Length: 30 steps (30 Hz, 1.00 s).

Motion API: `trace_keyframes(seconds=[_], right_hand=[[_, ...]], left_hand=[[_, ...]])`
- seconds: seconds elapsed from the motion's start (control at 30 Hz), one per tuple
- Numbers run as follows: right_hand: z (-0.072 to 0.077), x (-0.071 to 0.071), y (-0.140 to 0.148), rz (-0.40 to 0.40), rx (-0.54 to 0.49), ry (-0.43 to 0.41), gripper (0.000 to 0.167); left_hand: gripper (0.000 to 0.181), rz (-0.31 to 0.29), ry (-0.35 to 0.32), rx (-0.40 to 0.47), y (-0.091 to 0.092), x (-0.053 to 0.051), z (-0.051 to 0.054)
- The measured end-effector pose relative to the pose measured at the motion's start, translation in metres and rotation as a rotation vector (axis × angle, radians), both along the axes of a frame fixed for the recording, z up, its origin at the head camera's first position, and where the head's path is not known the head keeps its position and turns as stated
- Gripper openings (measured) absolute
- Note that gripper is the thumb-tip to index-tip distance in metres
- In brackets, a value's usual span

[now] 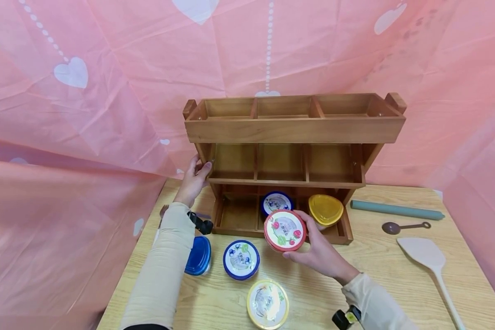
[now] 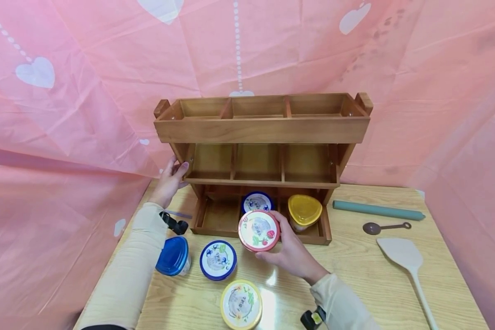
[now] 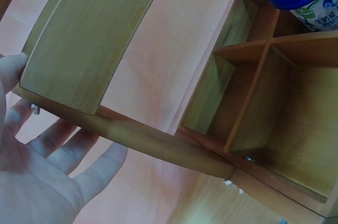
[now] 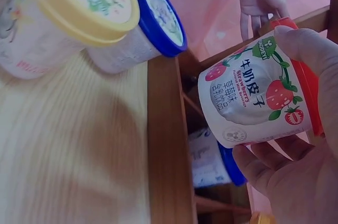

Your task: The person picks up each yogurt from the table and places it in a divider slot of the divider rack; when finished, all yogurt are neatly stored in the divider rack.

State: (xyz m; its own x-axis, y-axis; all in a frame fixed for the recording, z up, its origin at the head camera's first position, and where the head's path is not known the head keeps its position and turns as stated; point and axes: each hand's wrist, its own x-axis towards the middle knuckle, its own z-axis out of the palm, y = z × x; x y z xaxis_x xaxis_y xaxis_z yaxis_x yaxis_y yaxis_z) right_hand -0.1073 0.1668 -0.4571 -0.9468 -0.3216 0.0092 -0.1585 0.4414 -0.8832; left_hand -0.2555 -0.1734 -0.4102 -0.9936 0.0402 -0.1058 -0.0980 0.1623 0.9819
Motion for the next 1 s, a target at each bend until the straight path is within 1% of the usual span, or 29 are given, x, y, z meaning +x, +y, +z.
trace_keyframes(seconds=[0.07,0.17,0.3,0.47,0.67,0.77,0.83,1.0], right_hand=[[0.002,-0.005,-0.005,0.004,0.001,-0.019,0.103],[0.005,-0.013,-0.013,0.014,-0.008,-0.038,0.103],[0.009,-0.022,-0.02,0.032,-0.017,-0.028,0.105],[0.012,-0.028,-0.026,0.054,-0.024,-0.019,0.108],[0.012,-0.036,-0.035,0.068,-0.045,-0.009,0.108],[0.01,-0.041,-0.041,0.08,-0.061,-0.009,0.107],[0.008,-0.045,-0.046,0.081,-0.066,-0.024,0.106],[0.004,-0.055,-0.059,0.064,-0.016,-0.1,0.104]], left_hand=[[0.062,0.003,0.006,-0.018,0.0,-0.001,-0.003],[0.062,0.006,0.012,-0.035,-0.001,-0.002,-0.005],[0.064,-0.001,0.012,-0.048,0.0,-0.001,-0.005],[0.065,-0.004,0.007,-0.057,-0.001,-0.002,-0.005],[0.066,0.001,0.02,-0.04,-0.001,-0.003,-0.007],[0.067,0.003,0.018,-0.045,-0.001,-0.002,-0.006],[0.068,0.002,0.009,-0.051,-0.001,-0.001,-0.005],[0.069,-0.006,-0.012,-0.063,-0.001,-0.001,-0.005]])
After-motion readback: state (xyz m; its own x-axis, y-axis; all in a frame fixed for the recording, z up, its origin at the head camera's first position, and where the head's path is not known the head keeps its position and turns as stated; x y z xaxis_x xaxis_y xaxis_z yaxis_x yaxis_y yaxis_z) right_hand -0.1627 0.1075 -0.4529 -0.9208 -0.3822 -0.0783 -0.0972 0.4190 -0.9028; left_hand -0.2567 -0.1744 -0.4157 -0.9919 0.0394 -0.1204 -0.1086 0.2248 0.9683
